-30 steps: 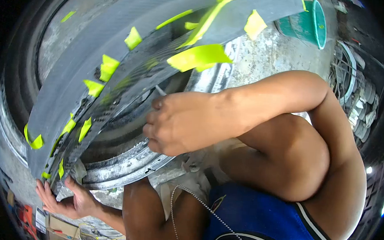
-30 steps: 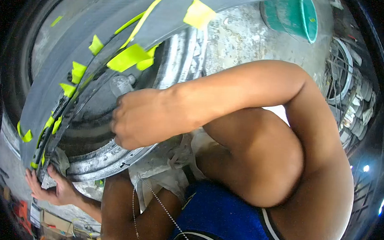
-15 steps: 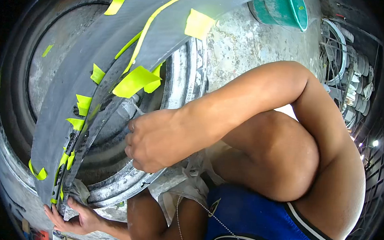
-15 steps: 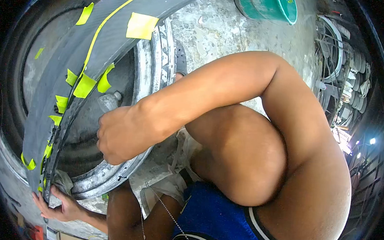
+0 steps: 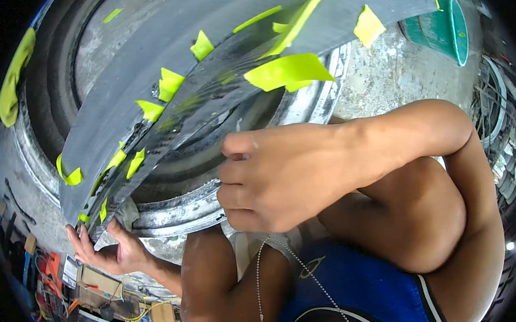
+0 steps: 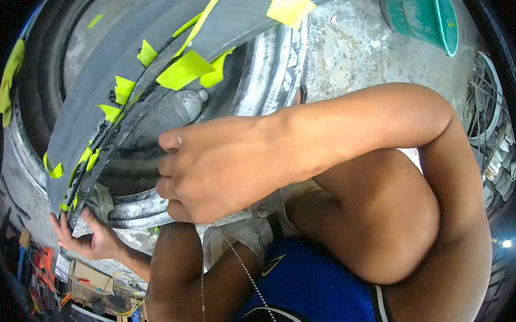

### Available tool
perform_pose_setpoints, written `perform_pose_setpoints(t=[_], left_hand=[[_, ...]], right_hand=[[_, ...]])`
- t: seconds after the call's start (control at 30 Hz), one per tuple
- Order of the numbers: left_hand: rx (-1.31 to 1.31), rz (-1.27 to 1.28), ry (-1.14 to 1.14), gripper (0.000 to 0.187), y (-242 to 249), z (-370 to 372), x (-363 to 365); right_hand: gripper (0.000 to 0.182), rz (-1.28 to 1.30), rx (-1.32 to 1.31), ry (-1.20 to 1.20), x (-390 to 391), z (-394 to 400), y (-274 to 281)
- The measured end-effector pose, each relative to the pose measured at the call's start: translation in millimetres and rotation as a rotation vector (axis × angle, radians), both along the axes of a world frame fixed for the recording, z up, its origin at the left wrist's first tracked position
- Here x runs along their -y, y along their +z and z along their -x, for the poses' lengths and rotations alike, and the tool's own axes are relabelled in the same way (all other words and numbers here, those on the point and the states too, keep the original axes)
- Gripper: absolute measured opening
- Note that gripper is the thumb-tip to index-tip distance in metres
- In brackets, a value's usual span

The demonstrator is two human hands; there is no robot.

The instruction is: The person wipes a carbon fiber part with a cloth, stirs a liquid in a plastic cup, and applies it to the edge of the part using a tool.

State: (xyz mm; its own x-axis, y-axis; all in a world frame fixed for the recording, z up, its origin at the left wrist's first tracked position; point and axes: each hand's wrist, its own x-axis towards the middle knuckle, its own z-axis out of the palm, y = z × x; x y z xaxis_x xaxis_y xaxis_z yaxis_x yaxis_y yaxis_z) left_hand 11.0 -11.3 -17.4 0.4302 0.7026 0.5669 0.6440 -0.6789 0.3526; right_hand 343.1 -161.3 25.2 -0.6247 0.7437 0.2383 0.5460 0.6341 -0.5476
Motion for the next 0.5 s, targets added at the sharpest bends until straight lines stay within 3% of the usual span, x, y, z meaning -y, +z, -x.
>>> perform_pose_setpoints(t=[0.23, 0.5], left_hand=[[-0.009, -0.006, 0.005, 0.045, 6, -3, 7], [0.014, 0.038, -0.002, 0.043, 5, 0, 9]], right_hand=[[0.015, 0.026, -0.134, -0.052, 5, 0, -4], [0.018, 0.054, -0.05, -0.024, 9, -4, -10]])
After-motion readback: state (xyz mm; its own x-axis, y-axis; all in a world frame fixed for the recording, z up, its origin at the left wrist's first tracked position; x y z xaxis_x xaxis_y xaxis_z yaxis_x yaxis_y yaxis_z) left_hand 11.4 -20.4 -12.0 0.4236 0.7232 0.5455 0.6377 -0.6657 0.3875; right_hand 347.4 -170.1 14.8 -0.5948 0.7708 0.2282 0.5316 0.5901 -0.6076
